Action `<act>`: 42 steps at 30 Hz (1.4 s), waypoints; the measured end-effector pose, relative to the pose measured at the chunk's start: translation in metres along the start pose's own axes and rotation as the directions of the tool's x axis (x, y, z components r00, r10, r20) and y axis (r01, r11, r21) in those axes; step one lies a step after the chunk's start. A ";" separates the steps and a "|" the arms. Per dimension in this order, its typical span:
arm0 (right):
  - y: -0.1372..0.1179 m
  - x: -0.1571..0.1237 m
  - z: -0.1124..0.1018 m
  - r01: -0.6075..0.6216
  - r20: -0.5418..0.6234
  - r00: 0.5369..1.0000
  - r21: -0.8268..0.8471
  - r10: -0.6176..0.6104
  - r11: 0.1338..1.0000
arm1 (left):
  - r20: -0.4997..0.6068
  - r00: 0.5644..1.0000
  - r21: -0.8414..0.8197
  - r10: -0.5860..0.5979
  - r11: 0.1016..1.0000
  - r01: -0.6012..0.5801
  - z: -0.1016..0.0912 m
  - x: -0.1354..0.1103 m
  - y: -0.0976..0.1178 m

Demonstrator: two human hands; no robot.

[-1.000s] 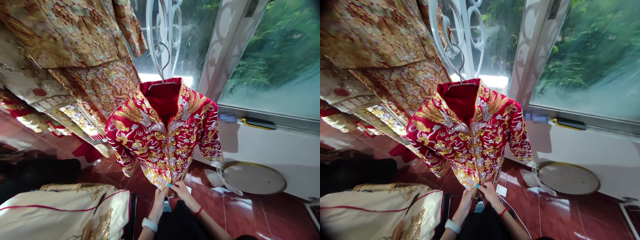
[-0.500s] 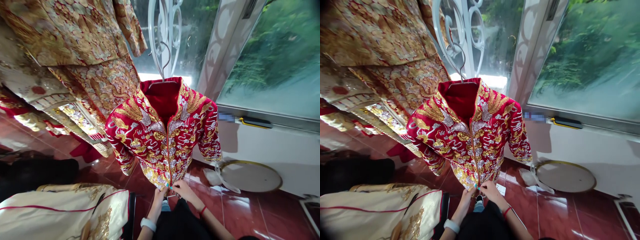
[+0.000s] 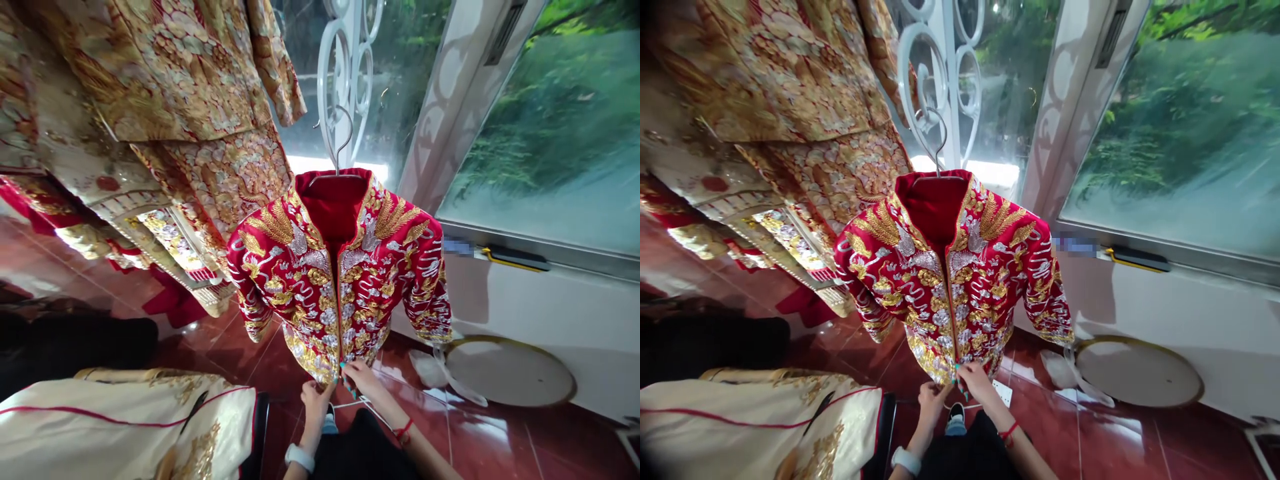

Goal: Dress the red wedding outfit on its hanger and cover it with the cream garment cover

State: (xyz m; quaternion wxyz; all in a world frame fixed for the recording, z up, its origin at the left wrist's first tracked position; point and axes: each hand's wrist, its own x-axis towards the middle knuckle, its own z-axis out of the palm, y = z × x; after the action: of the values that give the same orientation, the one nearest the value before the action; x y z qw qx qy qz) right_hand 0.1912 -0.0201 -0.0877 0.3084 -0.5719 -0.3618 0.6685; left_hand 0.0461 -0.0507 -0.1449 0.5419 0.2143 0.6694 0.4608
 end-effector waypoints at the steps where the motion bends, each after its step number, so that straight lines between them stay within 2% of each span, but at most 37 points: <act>1: 0.000 0.000 0.001 0.004 -0.004 1.000 -0.010 -0.004 1.000 | -0.038 0.995 0.081 0.093 0.993 -0.090 0.000 -0.005 0.006; 2: 0.000 0.000 0.003 0.004 -0.007 1.000 -0.018 -0.004 1.000 | -0.039 0.976 0.220 0.215 0.954 -0.202 0.001 -0.010 0.013; 3: 0.000 0.001 0.004 0.001 -0.012 1.000 -0.024 -0.001 1.000 | 0.010 0.939 0.395 0.345 0.861 -0.320 0.003 -0.015 0.021; 4: 0.000 0.001 0.005 -0.003 -0.018 1.000 -0.029 0.002 1.000 | 0.106 0.887 0.562 0.449 0.709 -0.426 0.008 -0.018 0.029; 6: -0.002 0.002 0.008 -0.004 -0.032 0.999 -0.033 0.003 0.999 | 0.313 0.793 0.762 0.523 0.360 -0.539 0.019 -0.020 0.042; 7: -0.003 0.002 0.009 0.001 -0.040 0.999 -0.033 -0.002 0.999 | 0.366 0.771 0.793 0.521 0.259 -0.552 0.024 -0.019 0.047; 8: -0.005 0.001 0.010 0.005 -0.047 0.999 -0.031 -0.007 0.999 | 0.391 0.759 0.806 0.520 0.205 -0.555 0.029 -0.017 0.050; 10: -0.012 -0.001 0.011 0.002 -0.050 0.999 -0.027 -0.003 1.000 | 0.405 0.748 0.808 0.526 0.176 -0.562 0.037 -0.011 0.052; 14: -0.043 -0.003 0.011 -0.010 -0.048 0.999 0.001 0.010 1.000 | 0.400 0.733 0.786 0.550 0.206 -0.583 0.039 0.001 0.047; 17: -0.080 -0.003 0.008 0.089 -0.080 0.993 0.036 -0.086 0.995 | 0.388 0.727 0.778 0.566 0.223 -0.588 0.037 0.004 0.045; 20: -0.109 -0.007 0.007 0.204 -0.090 0.976 0.049 -0.199 0.978 | 0.351 0.724 0.784 0.593 0.237 -0.574 0.036 0.002 0.055; 22: -0.114 -0.010 0.012 0.248 -0.090 0.966 0.053 -0.243 0.967 | 0.338 0.682 0.774 0.649 0.220 -0.594 0.039 0.000 0.070; 24: -0.111 -0.011 0.020 0.284 -0.120 0.955 0.086 -0.273 0.955 | 0.332 0.609 0.755 0.720 0.184 -0.630 0.046 0.000 0.088; 27: -0.113 -0.011 0.030 0.265 -0.173 0.957 0.190 -0.234 0.945 | 0.333 0.525 0.727 0.783 0.140 -0.672 0.060 0.008 0.107; 29: -0.133 -0.015 0.030 0.213 -0.157 0.971 0.241 -0.178 0.947 | 0.318 0.474 0.705 0.821 0.129 -0.697 0.067 0.017 0.107; 31: -0.168 -0.027 0.025 0.254 -0.147 0.964 0.250 -0.222 0.934 | 0.279 0.439 0.681 0.854 0.147 -0.718 0.072 0.026 0.101; 32: -0.191 -0.035 0.023 0.317 -0.155 0.946 0.245 -0.286 0.916 | 0.254 0.433 0.669 0.865 0.166 -0.724 0.073 0.030 0.097; 34: -0.237 -0.052 0.022 0.472 -0.183 0.880 0.227 -0.439 0.852 | 0.217 0.445 0.643 0.869 0.215 -0.735 0.075 0.035 0.093; 37: -0.290 -0.068 0.028 0.576 -0.177 0.817 0.219 -0.548 0.788 | 0.191 0.512 0.603 0.838 0.311 -0.735 0.080 0.038 0.099; 40: -0.305 -0.069 0.033 0.580 -0.153 0.814 0.190 -0.560 0.792 | 0.189 0.645 0.593 0.740 0.438 -0.676 0.081 0.033 0.116; 42: -0.298 -0.067 0.019 0.625 -0.098 0.780 0.096 -0.618 0.775 | 0.255 0.720 0.577 0.645 0.496 -0.649 0.069 0.026 0.135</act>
State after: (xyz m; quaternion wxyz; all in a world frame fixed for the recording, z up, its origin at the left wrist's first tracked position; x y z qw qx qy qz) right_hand 0.1820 0.0853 0.1991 0.5572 -0.4203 -0.4789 0.5325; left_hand 0.0730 0.0611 -0.0432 0.2264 0.6183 0.6517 0.3765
